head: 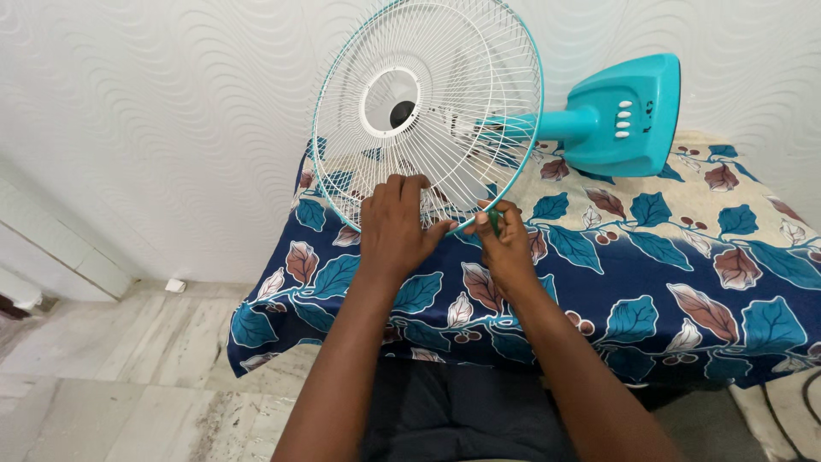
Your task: The person disassembles a teal and white electric fan on a table. They remove the front grille, unscrew and detach the fan blades, then remove the rear grille and motor housing components using a screwdriver.
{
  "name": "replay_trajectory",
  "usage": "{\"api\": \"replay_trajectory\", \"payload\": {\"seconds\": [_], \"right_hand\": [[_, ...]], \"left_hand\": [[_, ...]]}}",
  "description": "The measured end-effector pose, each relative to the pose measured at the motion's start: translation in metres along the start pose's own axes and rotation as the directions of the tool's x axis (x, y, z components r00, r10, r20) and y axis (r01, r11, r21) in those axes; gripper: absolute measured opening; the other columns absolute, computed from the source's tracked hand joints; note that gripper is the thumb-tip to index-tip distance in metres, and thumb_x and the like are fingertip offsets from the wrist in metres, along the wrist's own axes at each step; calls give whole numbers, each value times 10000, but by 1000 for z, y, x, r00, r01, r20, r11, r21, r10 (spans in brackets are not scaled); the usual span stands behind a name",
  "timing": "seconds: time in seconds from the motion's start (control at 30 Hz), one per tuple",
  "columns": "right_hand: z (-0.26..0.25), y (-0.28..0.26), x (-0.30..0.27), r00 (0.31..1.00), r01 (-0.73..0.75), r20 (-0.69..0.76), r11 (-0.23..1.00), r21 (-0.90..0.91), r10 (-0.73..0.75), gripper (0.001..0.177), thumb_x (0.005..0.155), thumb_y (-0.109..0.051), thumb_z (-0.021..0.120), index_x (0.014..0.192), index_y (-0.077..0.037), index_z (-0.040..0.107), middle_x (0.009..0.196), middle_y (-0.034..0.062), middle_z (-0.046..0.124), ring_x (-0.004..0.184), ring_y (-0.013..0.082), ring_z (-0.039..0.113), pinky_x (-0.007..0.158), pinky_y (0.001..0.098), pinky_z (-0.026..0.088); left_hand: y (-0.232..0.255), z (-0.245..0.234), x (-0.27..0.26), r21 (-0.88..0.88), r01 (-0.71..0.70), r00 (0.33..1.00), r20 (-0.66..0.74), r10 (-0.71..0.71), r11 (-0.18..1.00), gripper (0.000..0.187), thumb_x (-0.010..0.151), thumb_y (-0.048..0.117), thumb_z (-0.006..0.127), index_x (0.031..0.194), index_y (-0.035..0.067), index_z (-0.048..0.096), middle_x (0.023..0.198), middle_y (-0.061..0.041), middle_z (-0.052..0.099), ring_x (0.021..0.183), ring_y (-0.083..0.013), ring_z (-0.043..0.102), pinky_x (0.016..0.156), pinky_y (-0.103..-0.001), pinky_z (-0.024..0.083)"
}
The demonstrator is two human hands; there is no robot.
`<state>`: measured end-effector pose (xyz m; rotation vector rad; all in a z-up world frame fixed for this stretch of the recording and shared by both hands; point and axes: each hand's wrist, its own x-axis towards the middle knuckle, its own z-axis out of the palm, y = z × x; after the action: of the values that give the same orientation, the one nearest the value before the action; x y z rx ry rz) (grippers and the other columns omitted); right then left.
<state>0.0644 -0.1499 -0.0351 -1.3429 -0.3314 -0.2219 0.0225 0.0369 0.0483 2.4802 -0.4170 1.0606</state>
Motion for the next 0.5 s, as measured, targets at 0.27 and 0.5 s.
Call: {"api": "replay_trajectory", "payload": {"seconds": [0.27, 0.5], "right_hand": [[-1, 1, 0, 1000, -4, -21, 1000, -9, 4, 483, 990, -408, 637, 1303, -56, 531, 878, 48, 689, 481, 3, 385, 402, 187, 277], [0, 1, 0, 996, -12, -85, 999, -36, 9, 463, 1018, -451, 614, 1251, -52, 590, 855, 54, 678, 483, 4, 358, 417, 191, 270]], "left_hand": [[-5, -4, 17, 9, -23, 999, 36, 23, 1000, 868, 567, 477, 913, 1262, 64, 595, 1143, -140, 575, 1059, -328, 577, 818, -493, 440], [-35, 20, 48, -50, -76, 992, -101, 71, 996, 637, 995, 612, 616, 1280, 43, 593, 1376, -233, 538, 1275, -400, 526, 1012, -565, 426]]}}
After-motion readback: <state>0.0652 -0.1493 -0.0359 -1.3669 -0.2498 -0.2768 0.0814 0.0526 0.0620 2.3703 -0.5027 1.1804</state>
